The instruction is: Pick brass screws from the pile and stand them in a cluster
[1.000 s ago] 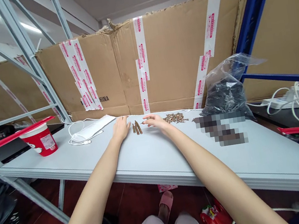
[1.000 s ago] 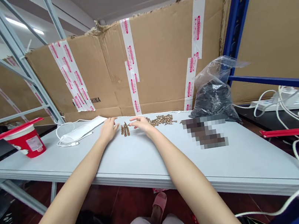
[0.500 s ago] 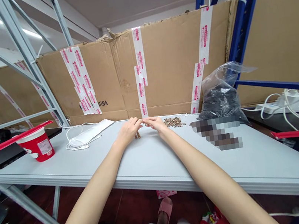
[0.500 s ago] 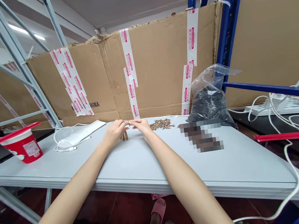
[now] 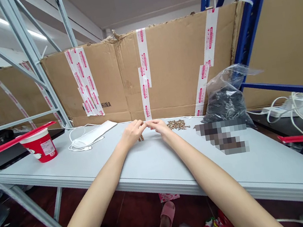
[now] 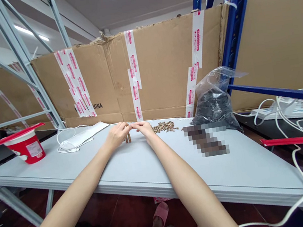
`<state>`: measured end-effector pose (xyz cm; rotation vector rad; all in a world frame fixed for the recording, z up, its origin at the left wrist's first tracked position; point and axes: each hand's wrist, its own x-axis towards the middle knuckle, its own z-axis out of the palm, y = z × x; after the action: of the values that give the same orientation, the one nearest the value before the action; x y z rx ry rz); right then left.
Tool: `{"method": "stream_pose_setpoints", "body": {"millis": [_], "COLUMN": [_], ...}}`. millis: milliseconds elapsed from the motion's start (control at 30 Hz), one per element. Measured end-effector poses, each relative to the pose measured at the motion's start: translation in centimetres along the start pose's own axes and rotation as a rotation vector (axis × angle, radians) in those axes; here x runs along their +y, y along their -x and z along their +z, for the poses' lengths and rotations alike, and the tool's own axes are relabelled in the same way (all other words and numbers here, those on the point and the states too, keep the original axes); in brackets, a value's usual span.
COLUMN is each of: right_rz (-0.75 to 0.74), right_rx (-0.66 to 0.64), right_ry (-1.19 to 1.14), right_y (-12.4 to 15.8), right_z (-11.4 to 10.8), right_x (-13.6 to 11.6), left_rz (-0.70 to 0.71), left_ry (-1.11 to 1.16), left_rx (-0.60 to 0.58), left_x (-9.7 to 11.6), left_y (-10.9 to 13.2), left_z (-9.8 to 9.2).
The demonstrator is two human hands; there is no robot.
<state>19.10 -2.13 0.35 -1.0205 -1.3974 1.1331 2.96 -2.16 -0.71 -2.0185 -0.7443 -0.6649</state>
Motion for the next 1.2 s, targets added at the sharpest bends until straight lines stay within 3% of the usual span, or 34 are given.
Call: {"method": "stream_pose_setpoints", "body": {"millis": [133,267,333,400,533,867,1200], "right_rz": [-0.06,-0.129,-0.116,-0.049,0.036,-0.008,0.023], "right_rx": [-0.042,0.121,0.136,0.104,0.054,0.039,0.009], "right_ry": [0.194,0.861,1.16,1.31,1.293,1.229,1.301], "right_y": [-0.9,-1.0,-0.8,-0.6,-0.7,-0.8,-0.6], "right_z": [-0.7,-2.0,-2.6,-2.8,-2.7,-2.4,-2.0], "right_x": [0.5,0.9,1.1,1.2,1.6,2.1,1.4], "left_rz": [-0.021,-0.181,-0.26,-0.336,-0.422,-0.422,-0.391], "left_ry": [0.052,0.171,0.235,0.308,0.471,0.639,0.586], "left_rx": [-0.037,-0.057,-0.081,-0.104,-0.186,-0.461,-0.53], "left_x": [0.0,-0.9,-1.6,-2.2,-3.3,-4.6,-4.1], "left_y": [0.0,0.0,0.2,0.5,0.9,1.7,2.0], "left_z": [0.0,-0.2,-0.2,-0.3,-0.6,-0.7,0.4]}}
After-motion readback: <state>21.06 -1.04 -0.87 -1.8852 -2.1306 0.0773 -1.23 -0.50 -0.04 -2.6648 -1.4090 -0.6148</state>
